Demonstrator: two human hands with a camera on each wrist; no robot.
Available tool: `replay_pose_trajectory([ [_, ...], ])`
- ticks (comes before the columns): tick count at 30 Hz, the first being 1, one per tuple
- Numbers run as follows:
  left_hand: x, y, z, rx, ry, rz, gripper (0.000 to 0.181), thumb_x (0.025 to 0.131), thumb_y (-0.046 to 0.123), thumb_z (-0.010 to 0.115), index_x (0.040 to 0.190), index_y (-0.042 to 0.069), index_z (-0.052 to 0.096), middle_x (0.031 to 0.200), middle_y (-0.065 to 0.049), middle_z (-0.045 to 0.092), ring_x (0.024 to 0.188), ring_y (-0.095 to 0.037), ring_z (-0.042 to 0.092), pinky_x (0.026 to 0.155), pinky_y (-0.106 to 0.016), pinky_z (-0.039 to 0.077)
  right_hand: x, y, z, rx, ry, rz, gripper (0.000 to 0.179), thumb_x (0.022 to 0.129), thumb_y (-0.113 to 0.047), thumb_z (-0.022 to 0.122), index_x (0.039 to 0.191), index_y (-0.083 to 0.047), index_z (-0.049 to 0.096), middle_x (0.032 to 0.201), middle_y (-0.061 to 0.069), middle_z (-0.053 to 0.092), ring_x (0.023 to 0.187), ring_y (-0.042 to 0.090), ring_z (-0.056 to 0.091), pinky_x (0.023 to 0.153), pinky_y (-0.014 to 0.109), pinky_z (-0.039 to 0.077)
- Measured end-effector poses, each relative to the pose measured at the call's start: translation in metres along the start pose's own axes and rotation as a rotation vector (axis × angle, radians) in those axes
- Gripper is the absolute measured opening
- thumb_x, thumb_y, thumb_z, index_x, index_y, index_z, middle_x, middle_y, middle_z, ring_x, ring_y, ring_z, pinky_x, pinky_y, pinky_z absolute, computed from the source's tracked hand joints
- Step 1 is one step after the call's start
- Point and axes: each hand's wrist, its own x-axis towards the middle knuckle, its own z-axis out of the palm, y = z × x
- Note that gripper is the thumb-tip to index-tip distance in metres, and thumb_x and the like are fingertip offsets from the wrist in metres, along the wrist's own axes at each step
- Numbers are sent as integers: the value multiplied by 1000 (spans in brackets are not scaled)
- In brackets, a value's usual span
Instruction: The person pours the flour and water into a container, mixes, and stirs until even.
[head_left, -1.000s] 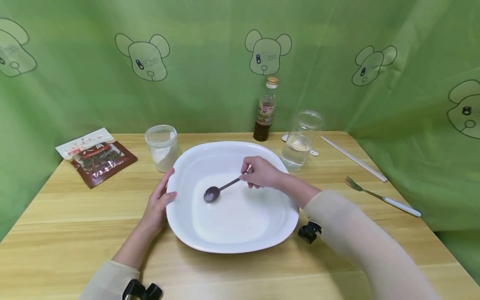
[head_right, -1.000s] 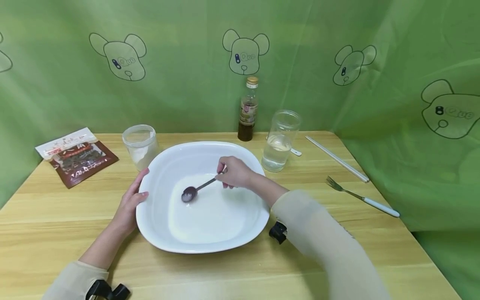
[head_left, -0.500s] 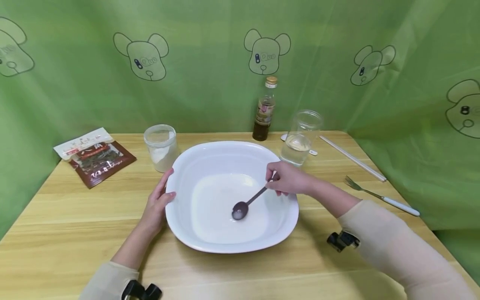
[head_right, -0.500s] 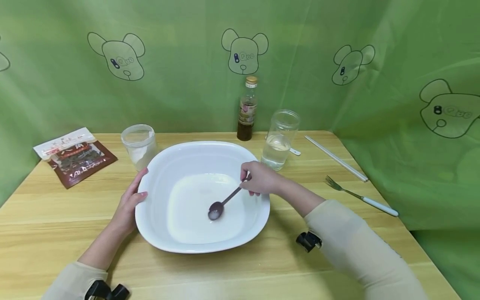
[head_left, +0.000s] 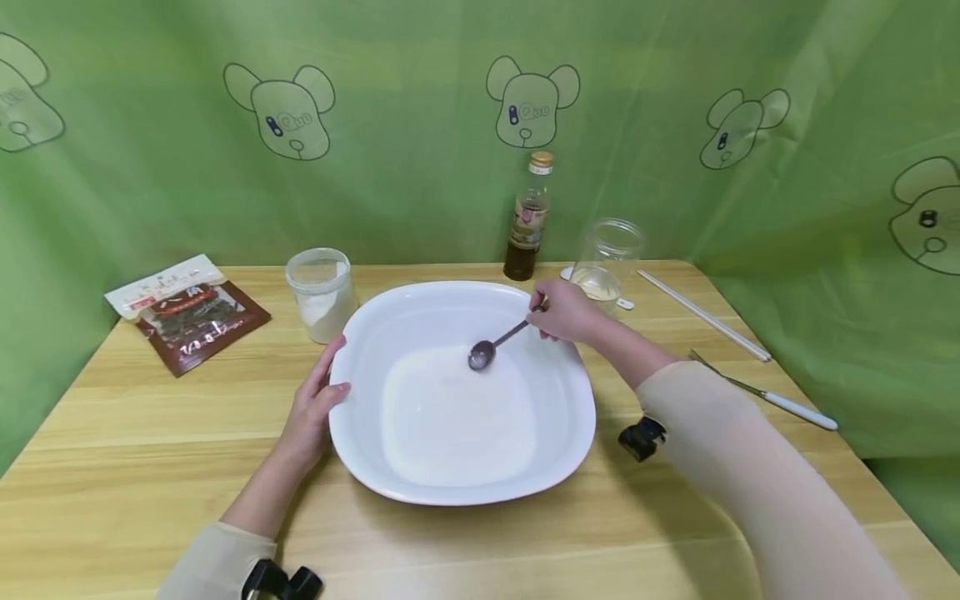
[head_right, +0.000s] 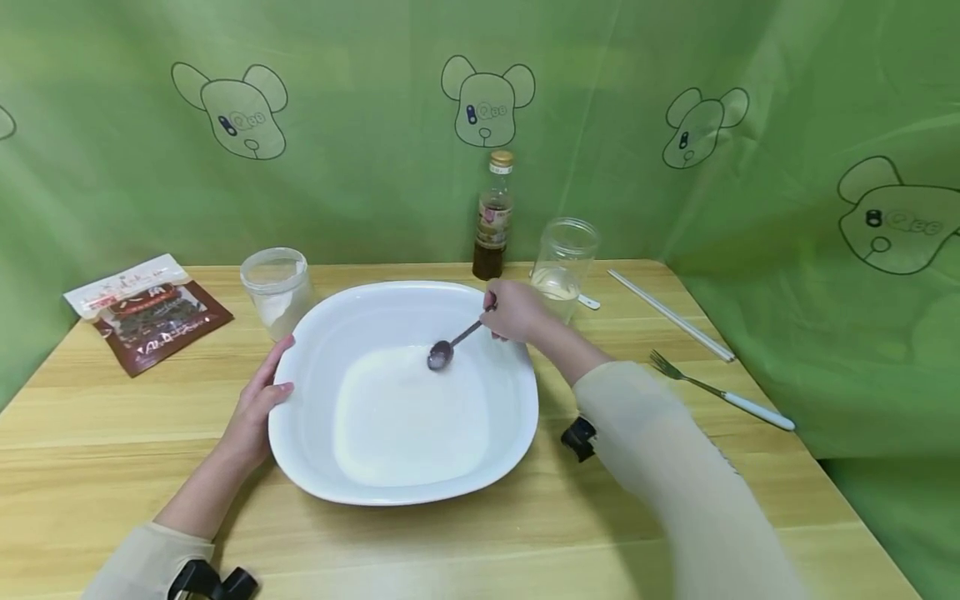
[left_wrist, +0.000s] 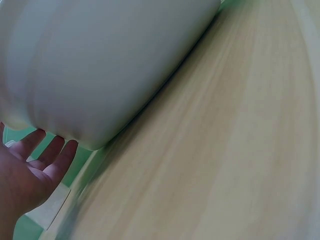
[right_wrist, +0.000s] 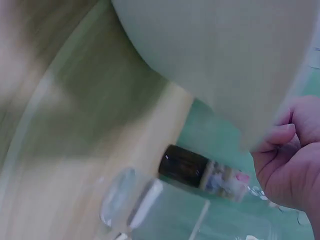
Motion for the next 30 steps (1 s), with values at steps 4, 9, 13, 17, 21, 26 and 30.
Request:
replay_pose_trajectory([
  [4,-1,0,0,3,-2,-4,60,79,4,42,136,12,26,134,-8,27,102,-18,44,76,-28,48,11,-8,20,95,-41,42,9,78,-3,55,83,4,50,58,11,54,46,16,50,41,23,44],
  [9,-1,0,0,7,-2,2,60,79,5,42,136,11,26,134,-9,27,102,-17,44,76,-26,47,8,-23,45,191,-144,29,9,79,-5,56,81,0,50,55,9,53,42,13,45,36,19,36],
  [13,-1,0,0,12,-5,17,60,79,4,42,136,10,25,135,-9,26,105,-18,43,79,-26,46,-7,-32,55,228,-241,-8,8,80,-5,57,79,-1,50,51,8,51,38,12,40,33,18,30],
  [17,-1,1,0,11,-10,10,60,79,5,42,136,11,25,135,-10,26,104,-18,43,78,-27,46,-27,-32,49,187,-307,-40,7,79,-6,57,79,-3,50,49,6,50,37,12,39,33,18,30],
  [21,-1,1,0,16,-3,-2,60,79,5,42,136,13,26,133,-8,28,101,-18,45,75,-27,48,-42,-21,32,109,-316,-90,7,78,-5,57,80,-3,50,50,5,51,38,12,41,35,19,34],
  [26,0,2,1,16,-16,1,60,79,5,41,137,12,25,133,-8,27,101,-19,45,75,-29,48,-49,-2,8,39,-242,-102,7,78,-2,56,81,0,50,51,5,50,41,12,43,35,21,36],
  [30,-1,2,1,17,-6,-5,60,79,6,42,136,13,26,133,-8,28,100,-19,45,74,-28,49,-39,9,-2,-15,-92,-100,7,78,0,55,82,3,49,53,6,50,43,14,47,37,23,39],
])
